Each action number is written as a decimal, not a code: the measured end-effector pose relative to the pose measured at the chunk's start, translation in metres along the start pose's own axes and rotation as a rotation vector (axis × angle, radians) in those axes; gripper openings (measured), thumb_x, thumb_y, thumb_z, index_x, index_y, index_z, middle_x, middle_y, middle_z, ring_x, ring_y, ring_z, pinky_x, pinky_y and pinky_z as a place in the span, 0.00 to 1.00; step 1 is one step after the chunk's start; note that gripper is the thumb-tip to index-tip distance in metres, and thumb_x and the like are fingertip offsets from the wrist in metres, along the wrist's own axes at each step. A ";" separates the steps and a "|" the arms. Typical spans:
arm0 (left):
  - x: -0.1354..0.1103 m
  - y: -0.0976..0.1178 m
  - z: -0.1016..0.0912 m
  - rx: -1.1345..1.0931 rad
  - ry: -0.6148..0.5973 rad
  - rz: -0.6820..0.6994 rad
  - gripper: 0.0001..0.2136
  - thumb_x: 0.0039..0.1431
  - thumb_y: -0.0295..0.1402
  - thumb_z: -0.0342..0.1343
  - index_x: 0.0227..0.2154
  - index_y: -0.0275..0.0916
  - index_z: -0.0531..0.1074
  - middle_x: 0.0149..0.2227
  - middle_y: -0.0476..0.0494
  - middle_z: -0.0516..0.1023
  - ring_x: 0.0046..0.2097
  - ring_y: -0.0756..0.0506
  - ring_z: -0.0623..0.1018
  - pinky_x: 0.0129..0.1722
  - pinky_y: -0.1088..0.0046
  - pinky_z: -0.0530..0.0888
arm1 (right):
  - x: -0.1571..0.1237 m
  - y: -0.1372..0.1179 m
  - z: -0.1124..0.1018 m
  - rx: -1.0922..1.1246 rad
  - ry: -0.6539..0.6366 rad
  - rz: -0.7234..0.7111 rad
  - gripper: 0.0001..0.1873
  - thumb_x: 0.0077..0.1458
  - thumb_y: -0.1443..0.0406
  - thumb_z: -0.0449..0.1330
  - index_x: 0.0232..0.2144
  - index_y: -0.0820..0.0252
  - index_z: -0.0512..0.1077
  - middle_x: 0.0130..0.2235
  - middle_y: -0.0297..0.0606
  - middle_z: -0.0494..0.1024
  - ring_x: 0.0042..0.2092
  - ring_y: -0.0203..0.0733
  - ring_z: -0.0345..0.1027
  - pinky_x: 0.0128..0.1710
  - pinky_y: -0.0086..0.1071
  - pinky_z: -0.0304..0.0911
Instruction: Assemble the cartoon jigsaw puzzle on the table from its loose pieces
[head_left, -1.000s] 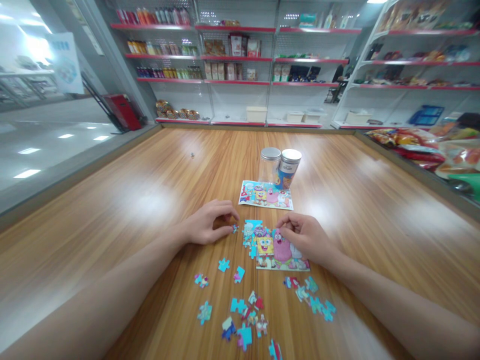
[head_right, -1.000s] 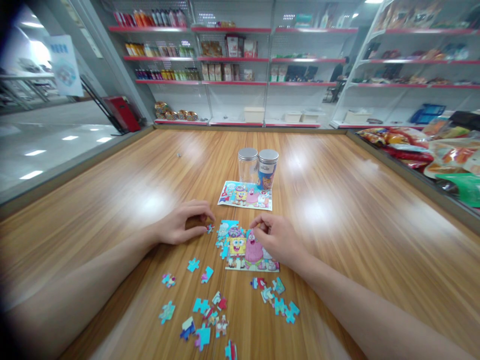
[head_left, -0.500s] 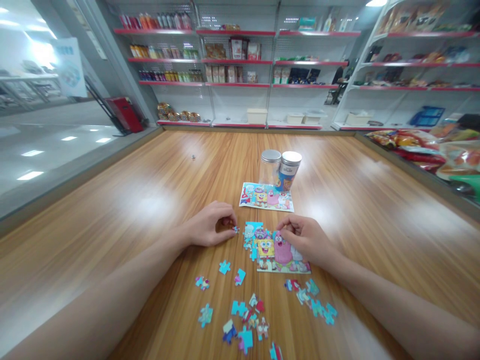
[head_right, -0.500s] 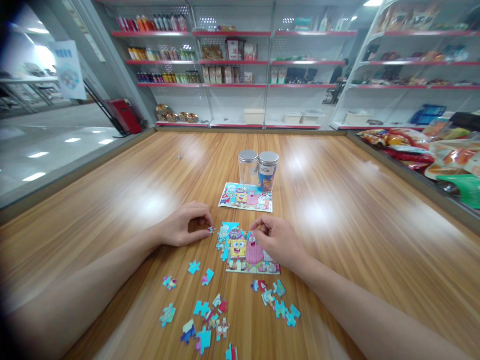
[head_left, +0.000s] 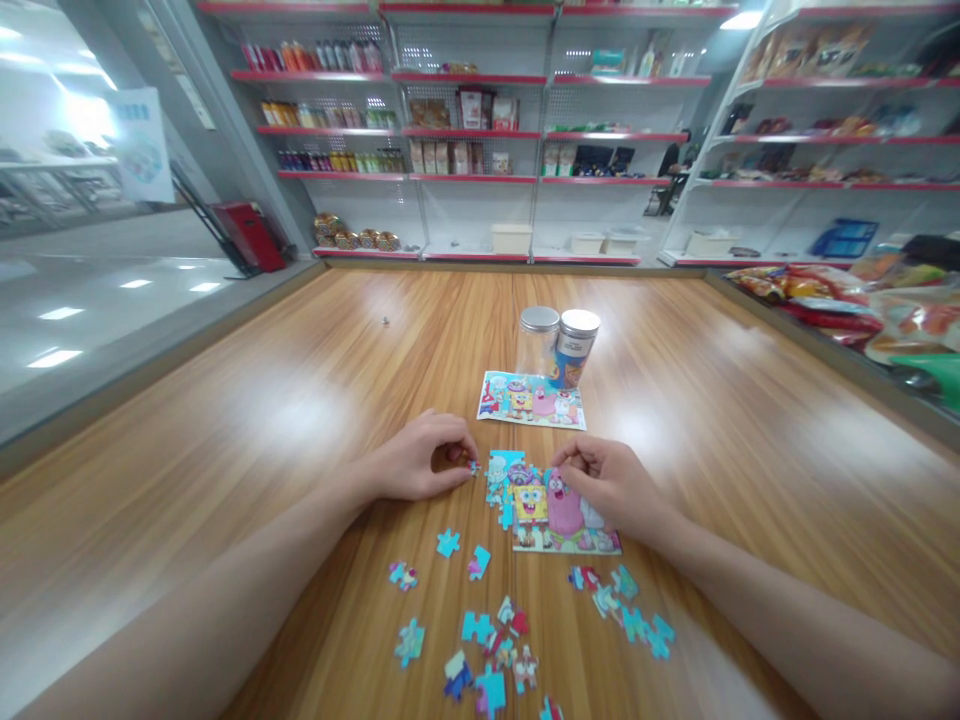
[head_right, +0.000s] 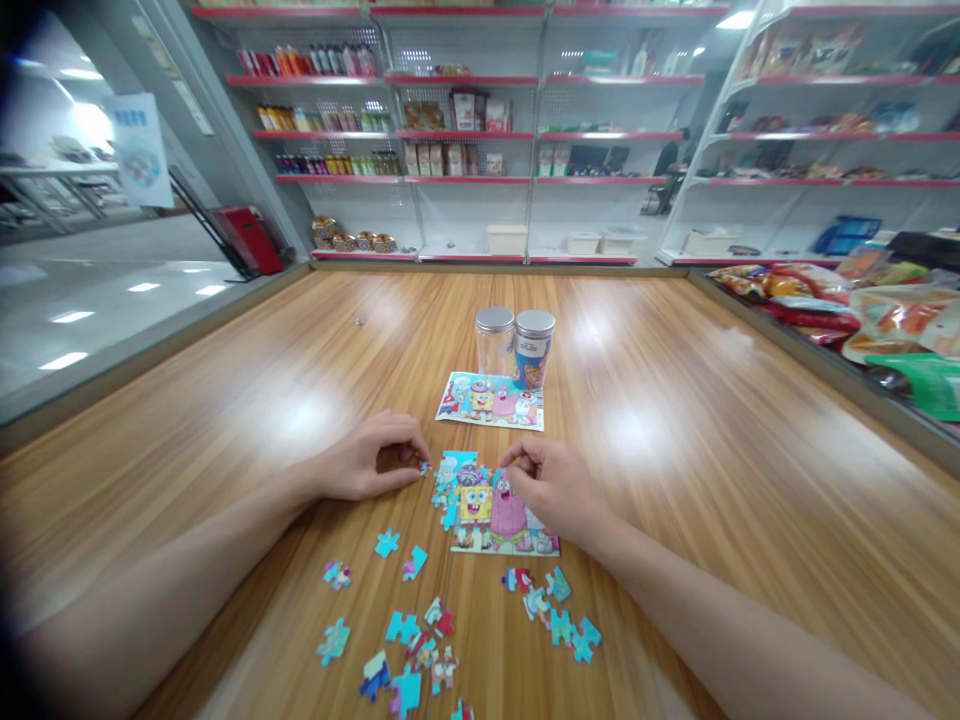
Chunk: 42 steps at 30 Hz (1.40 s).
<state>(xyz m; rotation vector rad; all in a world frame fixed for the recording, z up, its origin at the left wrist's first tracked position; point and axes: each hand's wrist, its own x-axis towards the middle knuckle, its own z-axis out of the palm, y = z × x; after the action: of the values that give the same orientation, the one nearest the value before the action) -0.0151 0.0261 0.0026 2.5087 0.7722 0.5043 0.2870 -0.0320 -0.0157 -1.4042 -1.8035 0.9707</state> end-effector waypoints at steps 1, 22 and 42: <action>0.000 0.001 0.000 -0.001 -0.004 -0.001 0.05 0.59 0.32 0.59 0.37 0.38 0.75 0.34 0.46 0.77 0.36 0.48 0.74 0.42 0.70 0.68 | 0.000 0.000 0.000 0.001 0.002 0.000 0.06 0.56 0.67 0.58 0.34 0.60 0.76 0.22 0.27 0.68 0.24 0.33 0.62 0.22 0.26 0.54; 0.002 0.002 0.004 0.019 0.021 0.000 0.05 0.59 0.33 0.60 0.38 0.39 0.76 0.32 0.48 0.75 0.36 0.48 0.74 0.42 0.70 0.66 | 0.001 0.002 -0.001 0.021 -0.010 -0.015 0.06 0.57 0.66 0.58 0.34 0.60 0.75 0.23 0.28 0.68 0.25 0.33 0.62 0.24 0.26 0.55; 0.000 0.000 -0.005 -0.145 -0.095 0.050 0.06 0.62 0.36 0.61 0.34 0.38 0.75 0.34 0.46 0.78 0.37 0.47 0.75 0.45 0.68 0.68 | 0.001 0.002 0.000 0.022 -0.008 -0.017 0.05 0.56 0.66 0.59 0.33 0.60 0.75 0.23 0.28 0.69 0.25 0.34 0.62 0.24 0.26 0.54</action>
<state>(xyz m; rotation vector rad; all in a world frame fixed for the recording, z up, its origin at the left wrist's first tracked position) -0.0178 0.0283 0.0069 2.4032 0.6162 0.4389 0.2878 -0.0310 -0.0172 -1.3707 -1.8028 0.9861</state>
